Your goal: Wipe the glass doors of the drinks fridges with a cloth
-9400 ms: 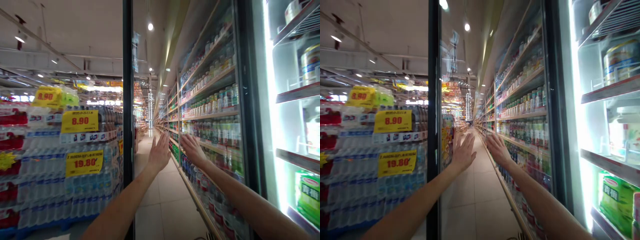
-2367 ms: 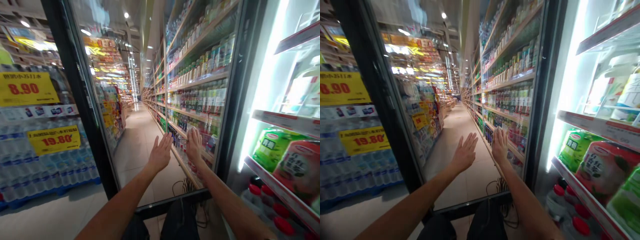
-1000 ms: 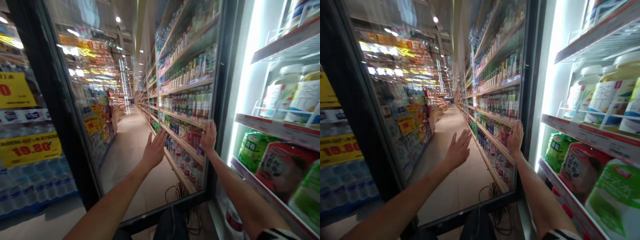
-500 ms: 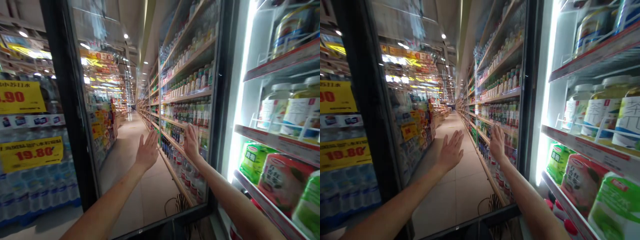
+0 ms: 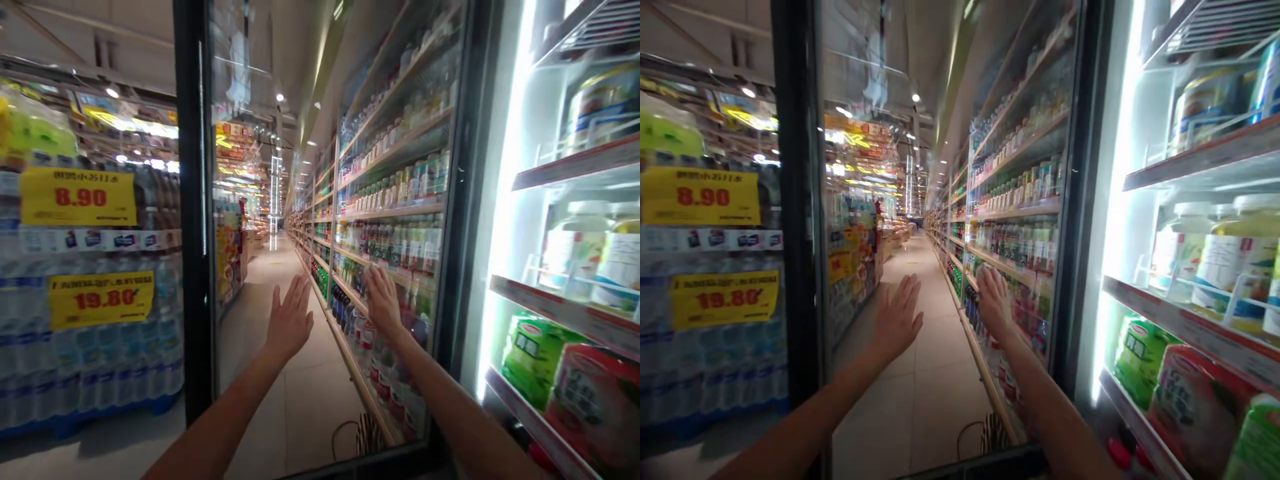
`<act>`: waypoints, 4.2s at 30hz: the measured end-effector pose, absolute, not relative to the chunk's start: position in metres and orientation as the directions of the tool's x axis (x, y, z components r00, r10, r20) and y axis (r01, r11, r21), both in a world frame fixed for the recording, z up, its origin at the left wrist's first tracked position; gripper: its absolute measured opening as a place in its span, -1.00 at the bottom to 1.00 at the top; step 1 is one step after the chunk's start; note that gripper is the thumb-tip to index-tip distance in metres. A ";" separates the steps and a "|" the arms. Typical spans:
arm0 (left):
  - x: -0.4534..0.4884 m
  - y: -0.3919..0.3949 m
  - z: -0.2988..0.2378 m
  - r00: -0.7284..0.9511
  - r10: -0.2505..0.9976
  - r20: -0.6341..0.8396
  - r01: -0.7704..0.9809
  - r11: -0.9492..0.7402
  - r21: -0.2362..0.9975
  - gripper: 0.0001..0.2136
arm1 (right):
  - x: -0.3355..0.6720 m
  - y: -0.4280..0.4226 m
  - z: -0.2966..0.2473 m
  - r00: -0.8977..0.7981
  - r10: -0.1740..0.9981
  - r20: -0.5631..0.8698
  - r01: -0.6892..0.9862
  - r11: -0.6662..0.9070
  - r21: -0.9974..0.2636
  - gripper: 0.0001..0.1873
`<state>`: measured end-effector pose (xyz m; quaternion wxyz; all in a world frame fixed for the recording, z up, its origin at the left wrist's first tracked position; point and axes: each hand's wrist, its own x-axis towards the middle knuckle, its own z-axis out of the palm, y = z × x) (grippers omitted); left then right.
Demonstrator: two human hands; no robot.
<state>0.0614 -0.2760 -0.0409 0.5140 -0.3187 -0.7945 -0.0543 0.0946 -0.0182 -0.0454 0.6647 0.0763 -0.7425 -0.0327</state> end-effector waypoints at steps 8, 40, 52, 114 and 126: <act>0.063 -0.282 -0.049 -0.325 0.396 0.859 0.526 0.830 -0.183 -0.44 | 0.088 -0.037 -0.023 0.054 -0.054 0.997 -0.033 0.998 0.056 -0.41; 0.065 -0.334 -0.049 -0.455 0.309 0.835 0.431 0.897 -0.097 -0.46 | 0.067 -0.111 -0.008 0.106 -0.158 0.982 -0.067 0.984 0.165 -0.47; 0.067 -0.331 -0.052 -0.492 0.319 0.810 0.424 0.901 -0.097 -0.39 | 0.066 -0.112 -0.002 0.095 -0.133 0.987 -0.074 0.987 0.140 -0.47; 0.066 -0.332 -0.055 -0.496 0.346 0.796 0.409 0.902 -0.137 -0.36 | 0.077 -0.107 -0.063 -0.065 -0.294 0.954 -0.066 0.955 0.290 -0.47; 0.066 -0.333 -0.057 -0.502 0.367 0.783 0.435 0.890 -0.139 -0.26 | 0.080 -0.112 -0.077 -0.087 -0.243 0.966 -0.103 0.967 0.234 -0.45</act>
